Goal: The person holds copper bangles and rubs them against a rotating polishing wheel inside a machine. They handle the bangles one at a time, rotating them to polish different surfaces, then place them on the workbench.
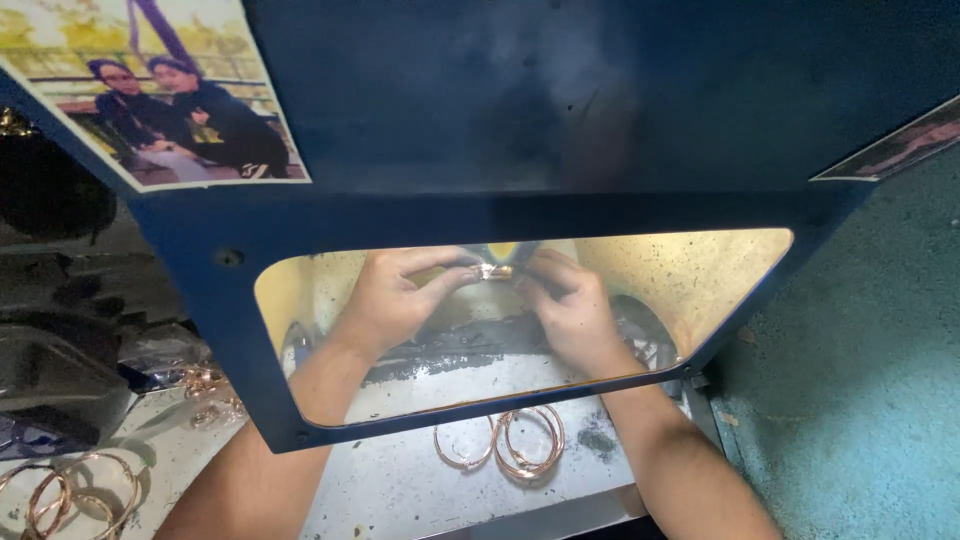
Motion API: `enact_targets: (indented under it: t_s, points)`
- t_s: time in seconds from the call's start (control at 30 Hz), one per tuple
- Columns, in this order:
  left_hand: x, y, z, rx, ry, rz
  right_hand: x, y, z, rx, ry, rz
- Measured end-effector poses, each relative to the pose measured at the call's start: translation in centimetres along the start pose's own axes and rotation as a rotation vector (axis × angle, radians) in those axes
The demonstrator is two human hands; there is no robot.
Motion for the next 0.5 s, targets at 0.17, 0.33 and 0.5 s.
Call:
enact_targets:
  t_s: [0.17, 0.33, 0.5]
  points:
    - [0.4, 0.4, 0.1, 0.081, 0.018, 0.056, -1.1, 1.1, -0.1, -0.059, 0.247, 0.108]
    - [0.8, 1.0, 0.1, 0.142, 0.053, 0.032, -2.2, 1.6, 0.1, -0.107, 0.37, 0.161]
    - [0.6, 1.2, 0.2, 0.145, 0.13, 0.012, -3.4, 0.9, 0.0, -0.074, 0.428, 0.114]
Point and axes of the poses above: each hand's wrist, its own z-axis towards the middle knuckle, its own y-axis out of the palm, x = y × z, the point moved 3 cm from there along z, towards the middle knuckle, and after that the axes turned 11 degrees about -z, right-handed, at the moved point
